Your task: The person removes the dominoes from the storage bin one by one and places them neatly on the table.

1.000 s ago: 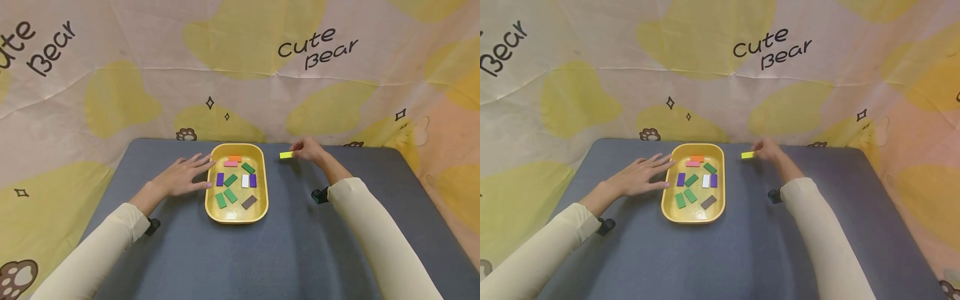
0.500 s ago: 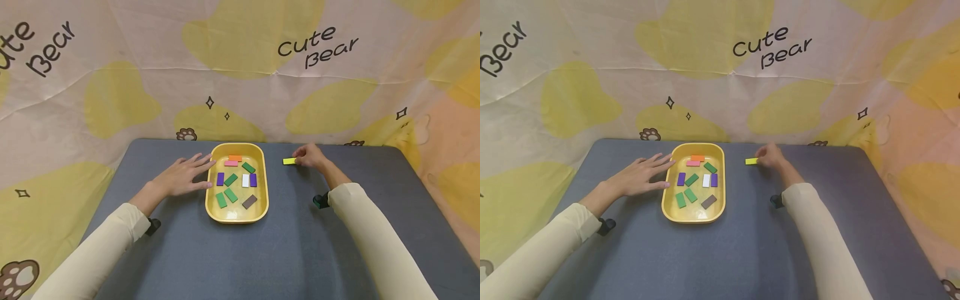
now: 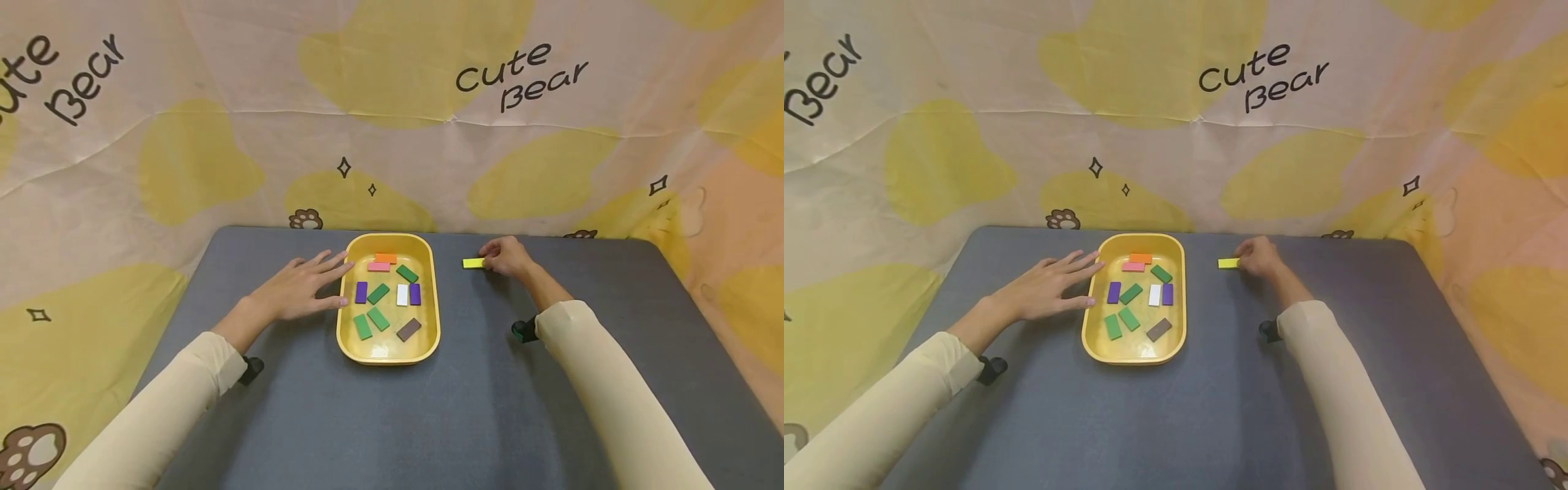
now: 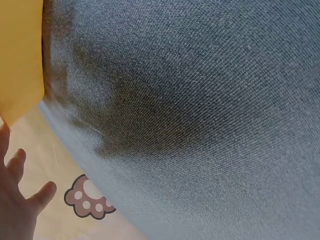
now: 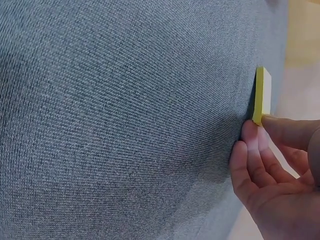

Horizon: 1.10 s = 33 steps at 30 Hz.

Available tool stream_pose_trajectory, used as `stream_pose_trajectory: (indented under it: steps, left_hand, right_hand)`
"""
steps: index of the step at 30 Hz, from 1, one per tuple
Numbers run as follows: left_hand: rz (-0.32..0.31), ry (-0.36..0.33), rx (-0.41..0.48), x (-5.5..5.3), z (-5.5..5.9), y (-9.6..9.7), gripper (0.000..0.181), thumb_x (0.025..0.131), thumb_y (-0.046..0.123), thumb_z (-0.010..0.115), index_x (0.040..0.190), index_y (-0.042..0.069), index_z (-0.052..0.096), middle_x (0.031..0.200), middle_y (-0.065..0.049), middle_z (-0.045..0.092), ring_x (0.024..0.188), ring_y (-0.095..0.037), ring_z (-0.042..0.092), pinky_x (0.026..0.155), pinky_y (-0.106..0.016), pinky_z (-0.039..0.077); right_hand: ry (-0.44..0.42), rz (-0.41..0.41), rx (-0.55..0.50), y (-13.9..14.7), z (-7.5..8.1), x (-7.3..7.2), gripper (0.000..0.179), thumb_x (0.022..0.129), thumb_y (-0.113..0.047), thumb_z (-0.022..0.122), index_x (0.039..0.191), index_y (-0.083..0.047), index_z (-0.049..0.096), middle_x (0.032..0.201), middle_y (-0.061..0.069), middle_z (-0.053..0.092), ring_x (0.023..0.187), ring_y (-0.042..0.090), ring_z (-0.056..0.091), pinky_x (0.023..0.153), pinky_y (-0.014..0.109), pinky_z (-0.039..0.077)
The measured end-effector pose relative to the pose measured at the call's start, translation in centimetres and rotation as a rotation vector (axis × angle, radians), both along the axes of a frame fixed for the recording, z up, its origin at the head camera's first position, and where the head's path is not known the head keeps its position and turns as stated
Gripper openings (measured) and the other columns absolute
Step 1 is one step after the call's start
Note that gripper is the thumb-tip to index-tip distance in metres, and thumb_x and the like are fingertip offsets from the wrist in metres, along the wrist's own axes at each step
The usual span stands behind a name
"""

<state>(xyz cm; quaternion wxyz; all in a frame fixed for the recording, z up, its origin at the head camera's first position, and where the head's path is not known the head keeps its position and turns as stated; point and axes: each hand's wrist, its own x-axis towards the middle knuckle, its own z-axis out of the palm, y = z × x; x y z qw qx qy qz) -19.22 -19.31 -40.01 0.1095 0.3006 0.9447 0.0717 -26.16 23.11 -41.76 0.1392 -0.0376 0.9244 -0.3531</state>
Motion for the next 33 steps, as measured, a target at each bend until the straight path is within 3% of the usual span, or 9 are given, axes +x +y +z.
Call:
stream_pose_trajectory:
  steps: [8, 20, 27, 33]
  left_hand:
    - [-0.003, 0.011, -0.004, 0.0, -0.1, 0.0, 0.079, 0.096, 0.063, 0.048, 0.160, 0.025, 0.022, 0.166, 0.000, 0.015, 0.150, -0.038, 0.016, 0.111, -0.067, 0.021]
    - [0.000, 0.001, 0.002, 0.1, 0.1, 0.0, 0.080, 0.095, 0.067, 0.045, 0.160, 0.027, 0.021, 0.166, 0.002, 0.014, 0.151, -0.035, 0.016, 0.112, -0.066, 0.021]
    - [0.002, 0.000, 0.001, 0.1, 0.1, 0.1, 0.080, 0.096, 0.066, 0.046, 0.160, 0.026, 0.022, 0.166, 0.002, 0.015, 0.151, -0.035, 0.016, 0.112, -0.066, 0.021]
    - [-0.003, 0.002, 0.002, 0.1, 0.1, 0.0, 0.081, 0.095, 0.067, 0.046, 0.160, 0.026, 0.022, 0.166, 0.002, 0.014, 0.151, -0.034, 0.015, 0.112, -0.065, 0.022]
  right_hand:
    - [-0.035, -0.030, -0.047, 0.3, 0.2, 0.2, 0.026, 0.091, 0.002, 0.063, 0.115, 0.012, 0.063, 0.105, 0.026, 0.067, 0.076, 0.016, 0.060, 0.062, 0.020, 0.047]
    - [-0.103, -0.018, -0.092, 0.4, 1.3, 0.6, 0.031, 0.095, 0.000, 0.059, 0.123, 0.014, 0.057, 0.114, 0.030, 0.063, 0.095, 0.029, 0.065, 0.069, 0.021, 0.048]
    - [-0.153, 0.003, -0.129, 0.1, 3.2, 0.6, 0.035, 0.101, -0.007, 0.054, 0.131, 0.012, 0.050, 0.125, 0.032, 0.058, 0.111, 0.042, 0.061, 0.091, 0.044, 0.050]
    - [-0.165, 0.015, -0.181, -0.9, 4.3, 0.1, 0.041, 0.103, -0.017, 0.054, 0.135, 0.008, 0.051, 0.129, 0.030, 0.057, 0.109, 0.037, 0.061, 0.099, 0.047, 0.048]
